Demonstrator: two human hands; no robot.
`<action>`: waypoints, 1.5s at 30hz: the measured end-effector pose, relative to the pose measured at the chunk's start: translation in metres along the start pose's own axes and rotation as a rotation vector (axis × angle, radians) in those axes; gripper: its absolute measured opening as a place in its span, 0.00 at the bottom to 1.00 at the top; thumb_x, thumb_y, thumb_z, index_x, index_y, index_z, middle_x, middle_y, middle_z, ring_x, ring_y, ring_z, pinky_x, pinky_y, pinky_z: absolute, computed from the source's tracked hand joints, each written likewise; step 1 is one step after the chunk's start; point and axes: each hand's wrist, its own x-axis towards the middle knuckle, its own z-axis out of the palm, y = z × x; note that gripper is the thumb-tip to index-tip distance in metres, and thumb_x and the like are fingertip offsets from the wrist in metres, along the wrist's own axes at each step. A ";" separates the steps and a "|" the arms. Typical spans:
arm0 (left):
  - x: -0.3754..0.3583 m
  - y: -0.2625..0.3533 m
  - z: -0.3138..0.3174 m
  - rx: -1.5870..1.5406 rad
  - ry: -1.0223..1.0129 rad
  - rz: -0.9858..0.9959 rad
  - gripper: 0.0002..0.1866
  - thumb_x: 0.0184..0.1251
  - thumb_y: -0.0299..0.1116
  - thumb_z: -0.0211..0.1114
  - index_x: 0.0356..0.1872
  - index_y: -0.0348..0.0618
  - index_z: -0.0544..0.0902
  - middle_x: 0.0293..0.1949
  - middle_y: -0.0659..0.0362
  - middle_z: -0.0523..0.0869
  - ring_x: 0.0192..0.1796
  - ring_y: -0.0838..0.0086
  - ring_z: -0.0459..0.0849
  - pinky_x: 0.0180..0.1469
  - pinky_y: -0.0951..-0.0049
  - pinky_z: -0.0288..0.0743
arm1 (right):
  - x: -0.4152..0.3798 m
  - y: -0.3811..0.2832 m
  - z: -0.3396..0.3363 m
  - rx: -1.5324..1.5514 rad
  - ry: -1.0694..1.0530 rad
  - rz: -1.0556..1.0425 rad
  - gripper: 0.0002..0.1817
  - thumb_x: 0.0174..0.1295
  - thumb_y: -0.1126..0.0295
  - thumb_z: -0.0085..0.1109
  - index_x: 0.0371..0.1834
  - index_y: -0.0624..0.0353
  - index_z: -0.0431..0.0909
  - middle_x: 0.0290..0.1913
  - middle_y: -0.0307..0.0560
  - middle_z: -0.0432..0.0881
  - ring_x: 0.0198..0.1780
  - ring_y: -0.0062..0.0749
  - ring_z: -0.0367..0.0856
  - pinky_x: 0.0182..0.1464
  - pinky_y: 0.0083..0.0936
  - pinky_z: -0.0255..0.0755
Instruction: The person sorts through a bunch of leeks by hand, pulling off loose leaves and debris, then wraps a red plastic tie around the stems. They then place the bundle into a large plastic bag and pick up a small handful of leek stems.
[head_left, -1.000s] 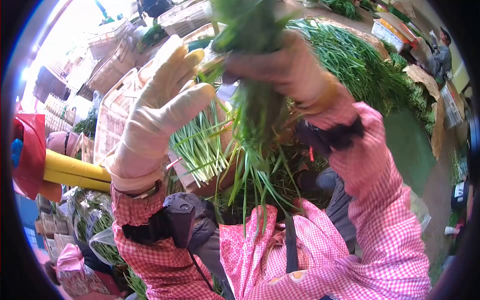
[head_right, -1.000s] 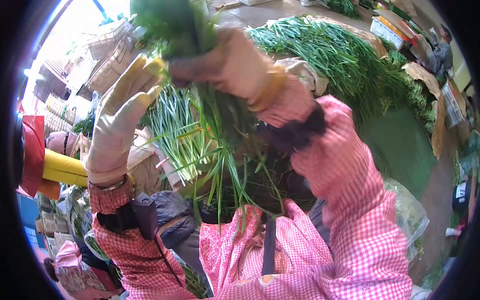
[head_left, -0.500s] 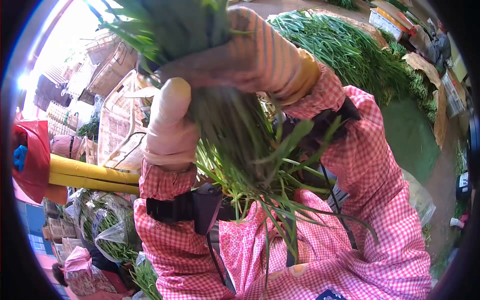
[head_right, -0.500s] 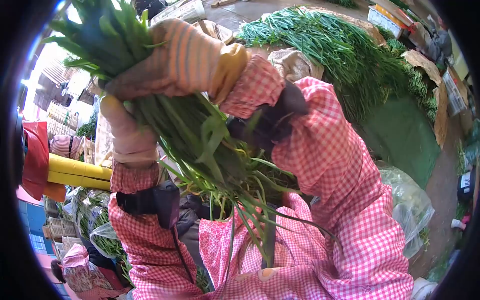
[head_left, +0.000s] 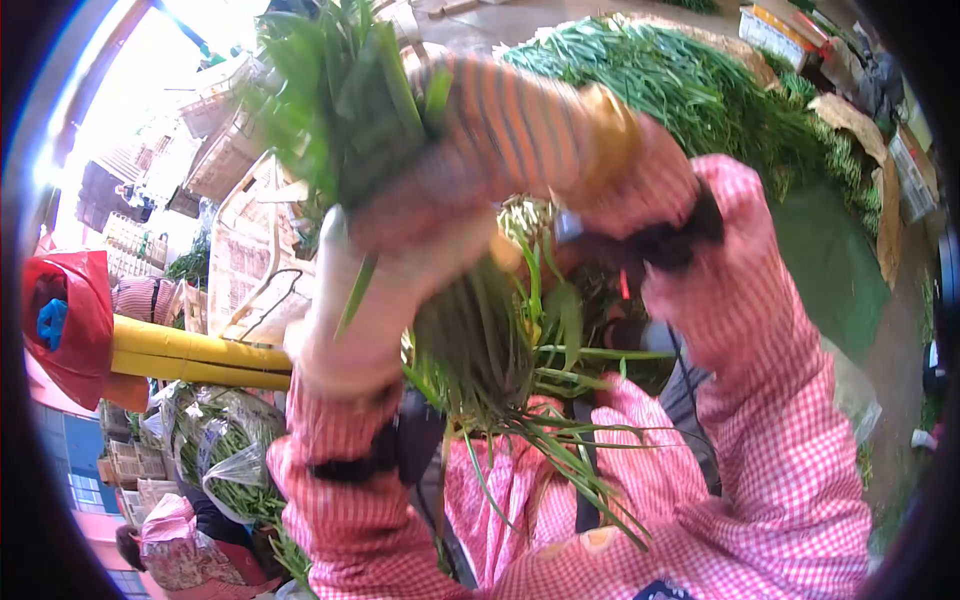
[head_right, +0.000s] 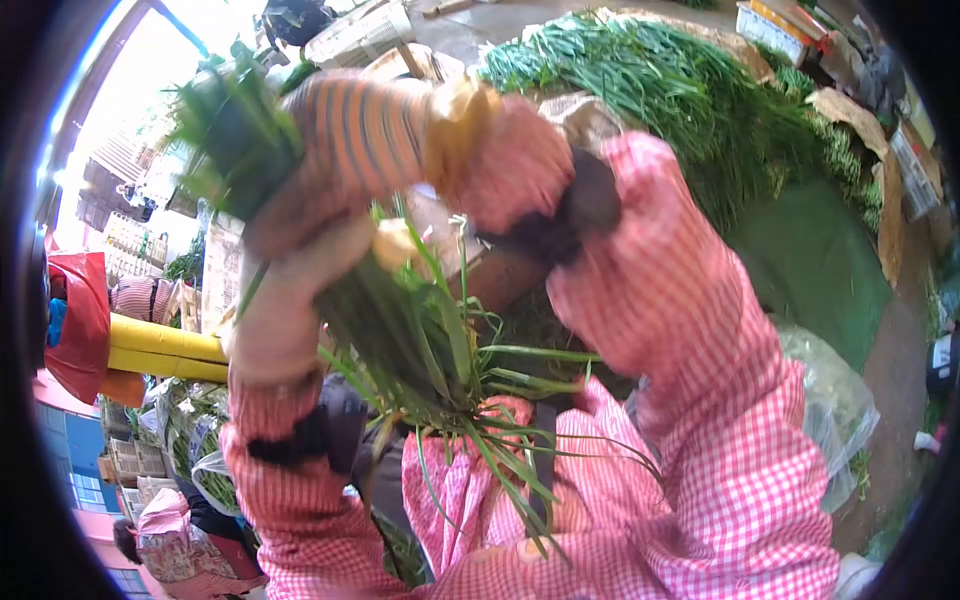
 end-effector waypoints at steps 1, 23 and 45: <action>0.001 0.000 -0.006 -0.155 0.062 -0.085 0.14 0.56 0.28 0.61 0.44 0.36 0.78 0.37 0.59 0.82 0.40 0.75 0.81 0.44 0.75 0.74 | -0.002 -0.002 0.002 0.031 -0.011 -0.027 0.33 0.49 0.61 0.64 0.59 0.61 0.66 0.56 0.52 0.72 0.54 0.32 0.71 0.53 0.28 0.66; 0.001 -0.001 -0.077 -0.622 0.448 -0.099 0.10 0.61 0.33 0.61 0.36 0.36 0.79 0.32 0.57 0.82 0.35 0.72 0.81 0.42 0.72 0.76 | -0.223 0.093 0.102 -0.871 -0.203 0.903 0.15 0.56 0.63 0.52 0.46 0.52 0.71 0.32 0.51 0.81 0.35 0.37 0.83 0.32 0.34 0.76; -0.064 0.014 -0.135 -0.295 0.504 0.063 0.11 0.64 0.39 0.58 0.35 0.41 0.79 0.33 0.58 0.82 0.37 0.70 0.80 0.41 0.67 0.77 | -0.309 0.172 0.109 -0.859 -0.384 1.210 0.18 0.56 0.62 0.55 0.45 0.62 0.71 0.35 0.54 0.79 0.37 0.44 0.80 0.38 0.34 0.74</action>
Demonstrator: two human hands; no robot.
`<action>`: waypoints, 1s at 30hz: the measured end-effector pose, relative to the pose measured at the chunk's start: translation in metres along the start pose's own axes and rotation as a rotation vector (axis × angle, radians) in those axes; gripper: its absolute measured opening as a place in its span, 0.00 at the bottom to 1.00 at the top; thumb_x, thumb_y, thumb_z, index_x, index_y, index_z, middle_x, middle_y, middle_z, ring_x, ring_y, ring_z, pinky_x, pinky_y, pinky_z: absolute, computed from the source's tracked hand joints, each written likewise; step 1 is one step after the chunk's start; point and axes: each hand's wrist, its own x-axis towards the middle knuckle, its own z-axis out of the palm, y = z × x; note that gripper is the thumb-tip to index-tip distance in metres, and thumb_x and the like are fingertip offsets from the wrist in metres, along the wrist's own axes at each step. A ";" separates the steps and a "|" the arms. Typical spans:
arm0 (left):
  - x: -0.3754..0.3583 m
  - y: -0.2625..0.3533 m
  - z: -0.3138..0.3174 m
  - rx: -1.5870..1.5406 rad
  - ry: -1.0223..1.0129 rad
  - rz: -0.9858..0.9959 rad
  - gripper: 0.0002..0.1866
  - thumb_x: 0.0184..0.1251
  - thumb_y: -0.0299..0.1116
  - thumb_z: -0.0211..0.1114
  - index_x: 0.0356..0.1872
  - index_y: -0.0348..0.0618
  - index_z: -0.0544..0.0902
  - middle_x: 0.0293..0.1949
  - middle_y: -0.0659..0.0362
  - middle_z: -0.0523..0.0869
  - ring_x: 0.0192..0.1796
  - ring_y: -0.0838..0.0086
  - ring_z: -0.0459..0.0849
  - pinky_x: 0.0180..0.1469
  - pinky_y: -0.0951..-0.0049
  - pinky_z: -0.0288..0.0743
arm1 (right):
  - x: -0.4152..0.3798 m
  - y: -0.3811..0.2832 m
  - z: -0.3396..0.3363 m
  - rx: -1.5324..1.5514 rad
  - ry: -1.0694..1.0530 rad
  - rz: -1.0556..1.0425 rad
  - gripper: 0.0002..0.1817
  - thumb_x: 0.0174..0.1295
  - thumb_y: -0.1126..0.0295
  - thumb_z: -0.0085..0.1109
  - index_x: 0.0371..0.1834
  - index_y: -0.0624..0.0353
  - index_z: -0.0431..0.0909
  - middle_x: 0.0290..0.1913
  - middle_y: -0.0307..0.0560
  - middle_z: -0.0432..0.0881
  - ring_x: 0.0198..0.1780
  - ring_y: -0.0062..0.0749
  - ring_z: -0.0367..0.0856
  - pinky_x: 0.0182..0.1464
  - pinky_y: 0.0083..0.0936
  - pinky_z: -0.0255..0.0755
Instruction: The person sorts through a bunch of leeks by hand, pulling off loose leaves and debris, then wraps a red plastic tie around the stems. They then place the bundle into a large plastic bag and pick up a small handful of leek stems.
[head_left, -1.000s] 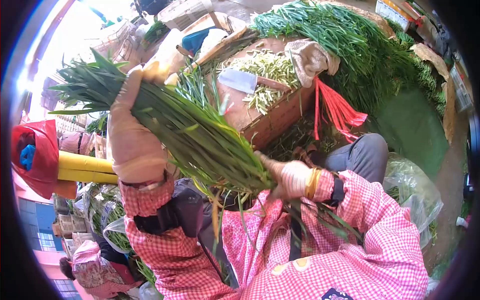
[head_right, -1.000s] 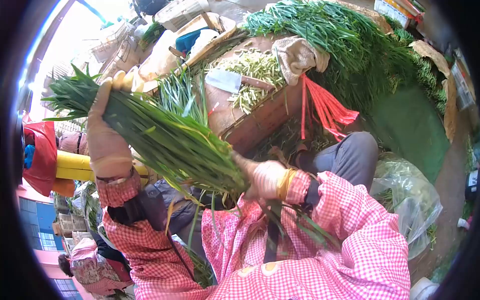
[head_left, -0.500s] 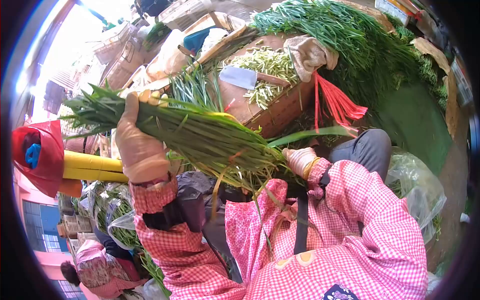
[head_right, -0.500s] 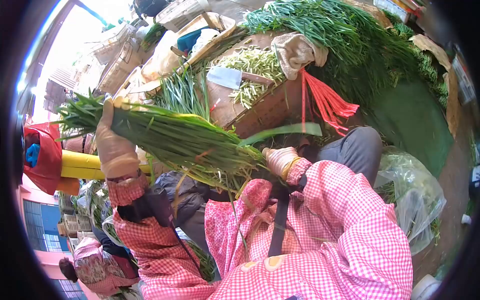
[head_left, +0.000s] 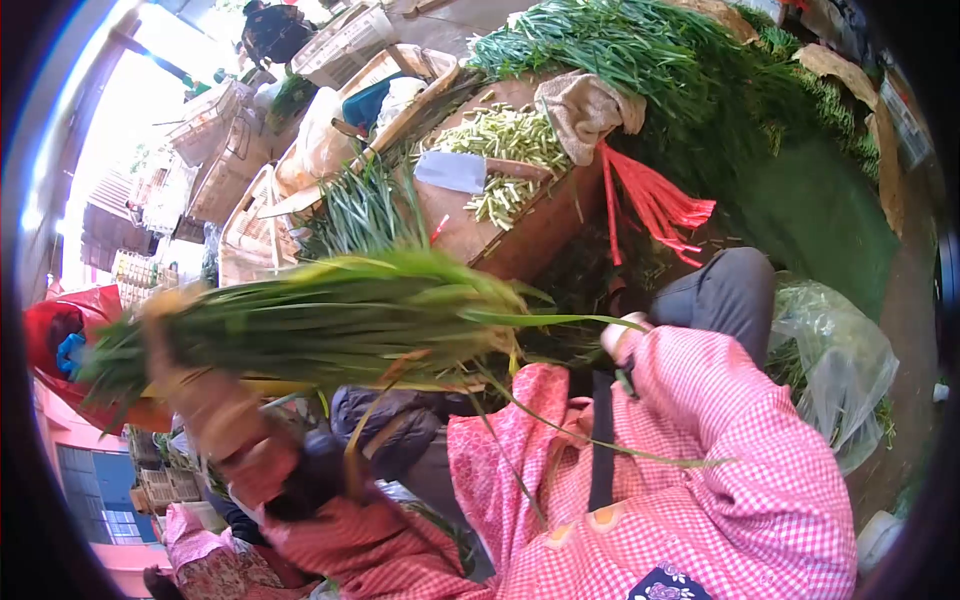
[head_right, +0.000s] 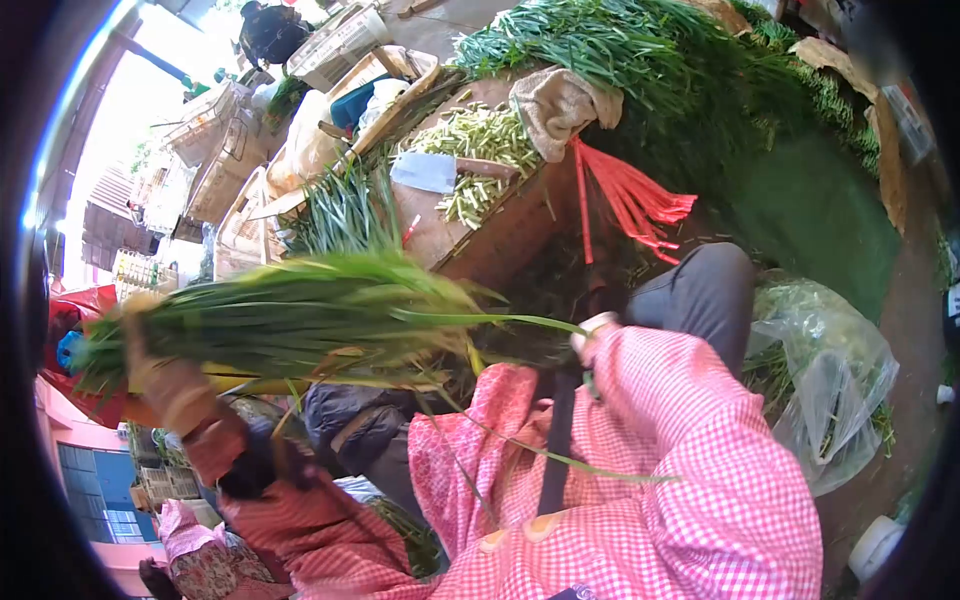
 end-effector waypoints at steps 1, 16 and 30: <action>0.004 0.031 0.006 -0.032 0.166 -0.018 0.13 0.64 0.40 0.58 0.36 0.41 0.79 0.35 0.58 0.82 0.40 0.69 0.81 0.45 0.67 0.76 | -0.006 0.001 -0.015 -0.049 -0.115 0.019 0.21 0.55 0.61 0.56 0.48 0.63 0.70 0.38 0.55 0.79 0.39 0.44 0.79 0.39 0.35 0.73; -0.084 0.008 -0.020 -0.373 0.657 -0.196 0.18 0.67 0.43 0.52 0.51 0.43 0.77 0.55 0.57 0.77 0.57 0.64 0.74 0.62 0.58 0.64 | -0.023 -0.168 -0.046 2.103 -0.429 -0.570 0.35 0.51 0.62 0.65 0.62 0.60 0.63 0.60 0.46 0.68 0.62 0.28 0.63 0.63 0.26 0.57; -0.225 -0.023 -0.179 -0.598 1.109 -0.115 0.23 0.73 0.38 0.37 0.63 0.36 0.62 0.65 0.61 0.65 0.67 0.73 0.61 0.69 0.71 0.50 | -0.006 -0.049 -0.056 0.516 0.502 -0.055 0.33 0.43 0.69 0.63 0.57 0.63 0.68 0.51 0.57 0.75 0.57 0.43 0.71 0.57 0.28 0.65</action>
